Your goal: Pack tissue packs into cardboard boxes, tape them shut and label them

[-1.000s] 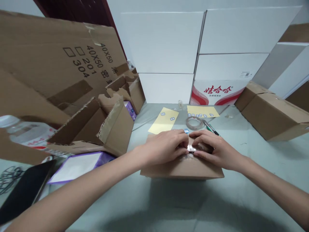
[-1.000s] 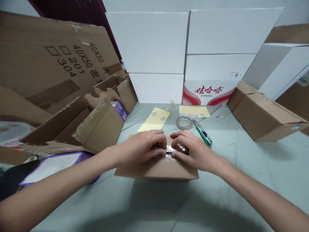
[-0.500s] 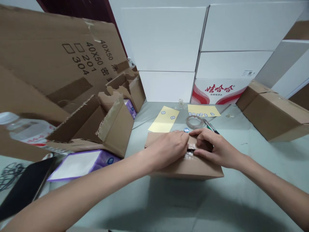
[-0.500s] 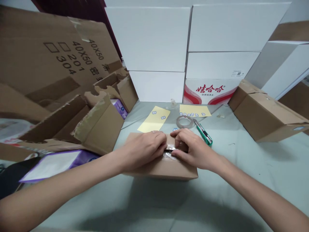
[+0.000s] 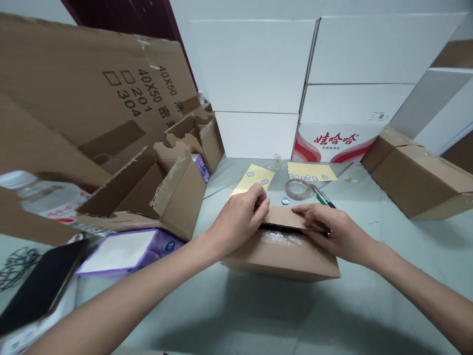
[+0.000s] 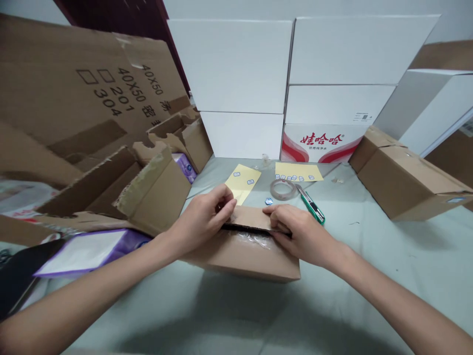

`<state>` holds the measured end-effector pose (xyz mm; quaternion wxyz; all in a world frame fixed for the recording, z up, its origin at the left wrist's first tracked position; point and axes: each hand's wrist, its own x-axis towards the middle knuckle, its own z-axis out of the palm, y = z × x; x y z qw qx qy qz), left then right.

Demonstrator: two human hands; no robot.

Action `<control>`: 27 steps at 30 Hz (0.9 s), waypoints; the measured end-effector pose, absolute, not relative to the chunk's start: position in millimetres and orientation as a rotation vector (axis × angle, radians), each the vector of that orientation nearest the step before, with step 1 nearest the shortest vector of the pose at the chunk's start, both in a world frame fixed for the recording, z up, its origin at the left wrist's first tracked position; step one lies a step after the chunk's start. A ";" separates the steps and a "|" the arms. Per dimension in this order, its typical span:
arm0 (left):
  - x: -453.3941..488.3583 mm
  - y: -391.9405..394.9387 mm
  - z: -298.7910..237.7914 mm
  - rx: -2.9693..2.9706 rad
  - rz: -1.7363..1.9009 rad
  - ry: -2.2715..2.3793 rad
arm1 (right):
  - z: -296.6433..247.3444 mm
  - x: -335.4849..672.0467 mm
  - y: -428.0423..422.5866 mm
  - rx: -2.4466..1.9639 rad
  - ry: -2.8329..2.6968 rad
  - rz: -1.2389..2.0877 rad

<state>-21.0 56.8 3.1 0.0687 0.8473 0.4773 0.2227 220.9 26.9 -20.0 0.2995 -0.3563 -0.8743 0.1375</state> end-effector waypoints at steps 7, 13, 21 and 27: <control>-41.3 45.3 -6.0 2.598 0.828 1.499 | -22.8 223.8 30.0 -0.832 -2.338 0.219; -82.1 54.6 4.6 2.576 0.961 1.845 | -25.9 223.0 28.8 -0.864 -2.305 0.246; -76.5 53.9 29.1 2.353 1.177 1.634 | 2.2 233.4 33.1 -0.964 -2.414 0.611; -16.3 61.9 37.6 2.515 1.201 1.196 | 33.7 192.8 62.9 -0.970 -2.080 0.774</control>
